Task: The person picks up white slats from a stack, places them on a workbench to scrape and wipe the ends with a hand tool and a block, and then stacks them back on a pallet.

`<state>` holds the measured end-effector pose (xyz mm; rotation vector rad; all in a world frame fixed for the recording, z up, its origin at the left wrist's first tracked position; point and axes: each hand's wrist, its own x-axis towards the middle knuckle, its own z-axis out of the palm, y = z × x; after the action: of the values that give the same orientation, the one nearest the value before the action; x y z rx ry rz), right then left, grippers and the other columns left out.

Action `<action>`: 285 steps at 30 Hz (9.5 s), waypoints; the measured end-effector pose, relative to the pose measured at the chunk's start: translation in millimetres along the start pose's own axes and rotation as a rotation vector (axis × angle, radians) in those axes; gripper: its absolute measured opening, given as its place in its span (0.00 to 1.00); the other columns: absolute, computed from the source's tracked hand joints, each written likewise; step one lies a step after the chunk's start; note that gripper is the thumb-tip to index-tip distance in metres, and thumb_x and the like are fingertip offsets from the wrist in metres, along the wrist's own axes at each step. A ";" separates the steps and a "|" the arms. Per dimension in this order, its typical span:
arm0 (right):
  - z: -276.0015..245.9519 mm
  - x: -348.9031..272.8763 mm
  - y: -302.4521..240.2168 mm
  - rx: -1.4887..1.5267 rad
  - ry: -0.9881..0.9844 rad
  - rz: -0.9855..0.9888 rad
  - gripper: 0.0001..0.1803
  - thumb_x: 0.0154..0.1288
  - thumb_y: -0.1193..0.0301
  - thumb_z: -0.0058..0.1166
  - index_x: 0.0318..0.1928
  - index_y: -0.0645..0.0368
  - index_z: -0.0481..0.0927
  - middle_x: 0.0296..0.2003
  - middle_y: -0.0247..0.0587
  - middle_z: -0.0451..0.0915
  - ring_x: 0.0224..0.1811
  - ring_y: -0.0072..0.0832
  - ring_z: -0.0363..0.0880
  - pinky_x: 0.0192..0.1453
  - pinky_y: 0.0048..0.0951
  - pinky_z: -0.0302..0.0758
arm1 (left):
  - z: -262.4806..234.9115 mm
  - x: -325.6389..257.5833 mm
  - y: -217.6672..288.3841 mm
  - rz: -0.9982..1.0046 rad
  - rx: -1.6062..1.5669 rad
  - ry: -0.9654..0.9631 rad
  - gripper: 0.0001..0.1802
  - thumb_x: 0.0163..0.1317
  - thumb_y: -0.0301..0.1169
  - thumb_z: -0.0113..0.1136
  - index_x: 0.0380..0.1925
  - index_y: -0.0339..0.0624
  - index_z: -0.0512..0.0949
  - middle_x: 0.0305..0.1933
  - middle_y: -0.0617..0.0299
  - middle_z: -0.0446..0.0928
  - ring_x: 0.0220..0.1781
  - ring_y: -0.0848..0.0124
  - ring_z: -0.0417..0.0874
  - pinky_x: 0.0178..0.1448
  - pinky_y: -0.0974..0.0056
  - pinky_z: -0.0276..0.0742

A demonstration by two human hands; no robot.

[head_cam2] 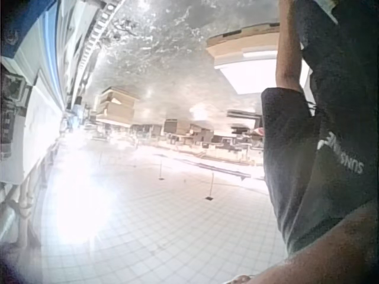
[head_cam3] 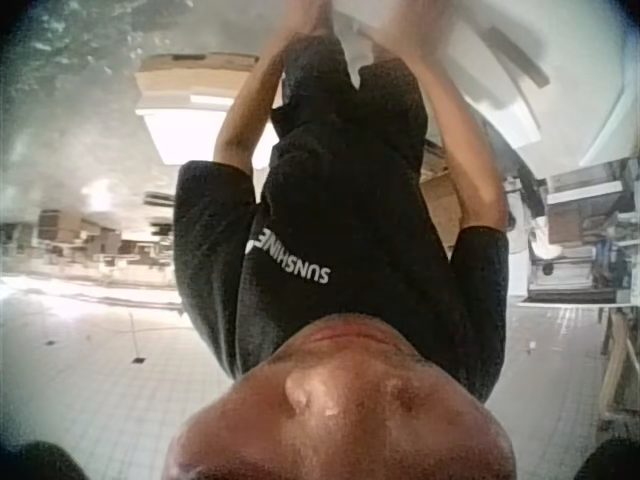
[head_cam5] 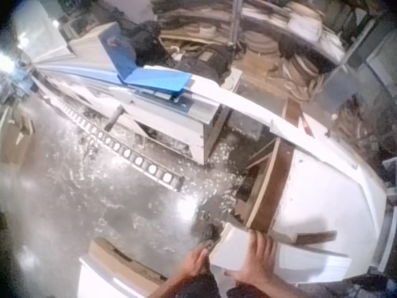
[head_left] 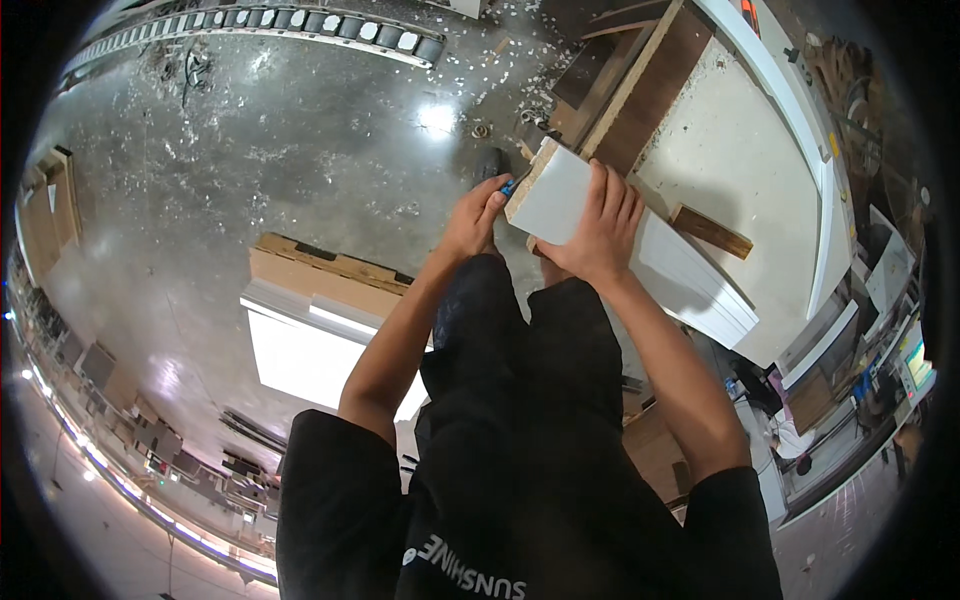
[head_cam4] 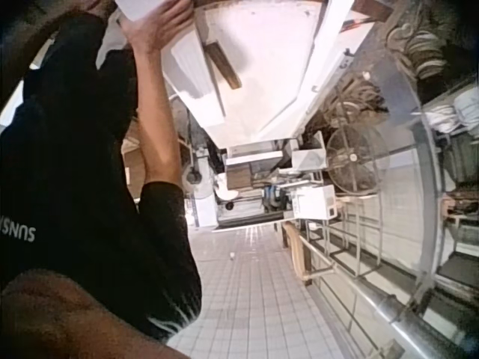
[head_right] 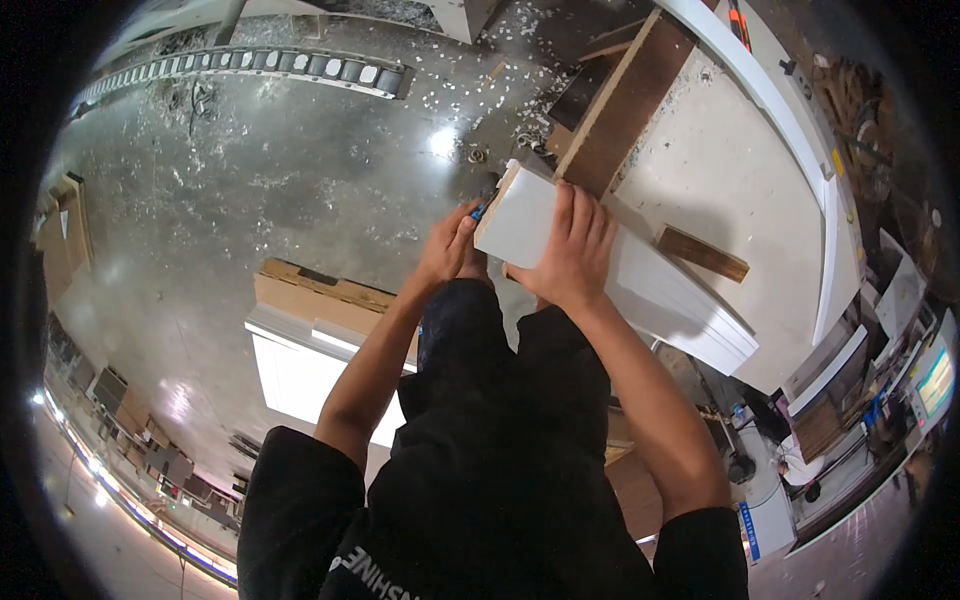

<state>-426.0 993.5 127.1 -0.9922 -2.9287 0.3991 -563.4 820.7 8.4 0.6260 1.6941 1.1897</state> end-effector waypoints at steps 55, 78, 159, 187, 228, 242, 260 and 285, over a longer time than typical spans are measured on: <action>-2.1 0.1 -3.5 0.026 -0.041 0.019 0.67 0.34 0.50 0.81 0.74 0.66 0.61 0.65 0.52 0.69 0.67 0.51 0.69 0.71 0.57 0.65 | 9.1 46.4 9.3 0.248 -0.056 0.024 0.23 0.83 0.42 0.52 0.61 0.34 0.80 0.57 0.39 0.84 0.60 0.42 0.85 0.65 0.53 0.79; -8.6 -14.2 3.1 0.141 -0.108 0.039 0.70 0.42 0.44 0.80 0.79 0.68 0.60 0.73 0.58 0.67 0.78 0.51 0.64 0.85 0.58 0.54 | -60.5 43.1 89.7 0.253 0.255 0.212 0.16 0.83 0.40 0.54 0.53 0.37 0.78 0.38 0.60 0.75 0.41 0.65 0.76 0.48 0.60 0.73; -80.0 -266.1 306.6 0.226 0.061 0.046 0.66 0.40 0.48 0.83 0.78 0.61 0.64 0.70 0.54 0.71 0.77 0.48 0.65 0.85 0.57 0.55 | 326.5 111.2 221.5 0.504 1.341 -0.160 0.38 0.71 0.50 0.67 0.70 0.33 0.72 0.70 0.43 0.75 0.73 0.44 0.74 0.82 0.46 0.65; -57.3 -274.3 309.0 0.284 0.112 0.025 0.68 0.43 0.47 0.82 0.80 0.63 0.59 0.72 0.60 0.66 0.77 0.58 0.63 0.85 0.63 0.55 | 224.4 146.3 231.8 0.410 1.593 -0.257 0.33 0.69 0.36 0.69 0.71 0.42 0.72 0.70 0.50 0.74 0.72 0.48 0.74 0.75 0.47 0.71; -116.3 -252.8 288.7 1.035 -1.122 -0.003 0.71 0.41 0.59 0.81 0.84 0.57 0.53 0.70 0.46 0.70 0.74 0.39 0.69 0.78 0.40 0.66 | 429.7 -213.9 76.1 0.048 -0.522 0.226 0.63 0.61 0.53 0.79 0.84 0.35 0.50 0.82 0.37 0.61 0.87 0.49 0.58 0.88 0.55 0.54; -135.6 -439.8 100.3 0.679 -1.593 -0.193 0.63 0.47 0.52 0.76 0.81 0.58 0.59 0.63 0.42 0.73 0.65 0.34 0.75 0.66 0.37 0.77 | 474.5 -462.2 21.9 0.212 -1.313 0.716 0.43 0.72 0.41 0.71 0.79 0.44 0.58 0.69 0.54 0.72 0.72 0.56 0.75 0.65 0.44 0.81; -112.4 -519.8 -139.2 -0.305 -1.612 -1.073 0.75 0.55 0.40 0.70 0.86 0.66 0.37 0.82 0.72 0.49 0.87 0.60 0.43 0.89 0.49 0.44 | 393.3 -704.1 -99.5 0.812 -1.803 1.438 0.34 0.64 0.41 0.75 0.65 0.38 0.74 0.57 0.56 0.81 0.61 0.60 0.83 0.69 0.53 0.79; 150.3 -677.1 -311.1 0.412 -1.774 -0.356 0.66 0.45 0.66 0.80 0.84 0.55 0.58 0.79 0.48 0.63 0.84 0.44 0.56 0.87 0.39 0.48 | 301.8 -1028.4 -372.5 0.445 -1.943 1.912 0.43 0.61 0.49 0.76 0.71 0.44 0.70 0.66 0.58 0.77 0.71 0.55 0.76 0.75 0.47 0.74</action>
<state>-86.8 313.8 99.0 0.3137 -3.5015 2.8391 185.7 -30.2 56.2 -1.9237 0.2872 3.1620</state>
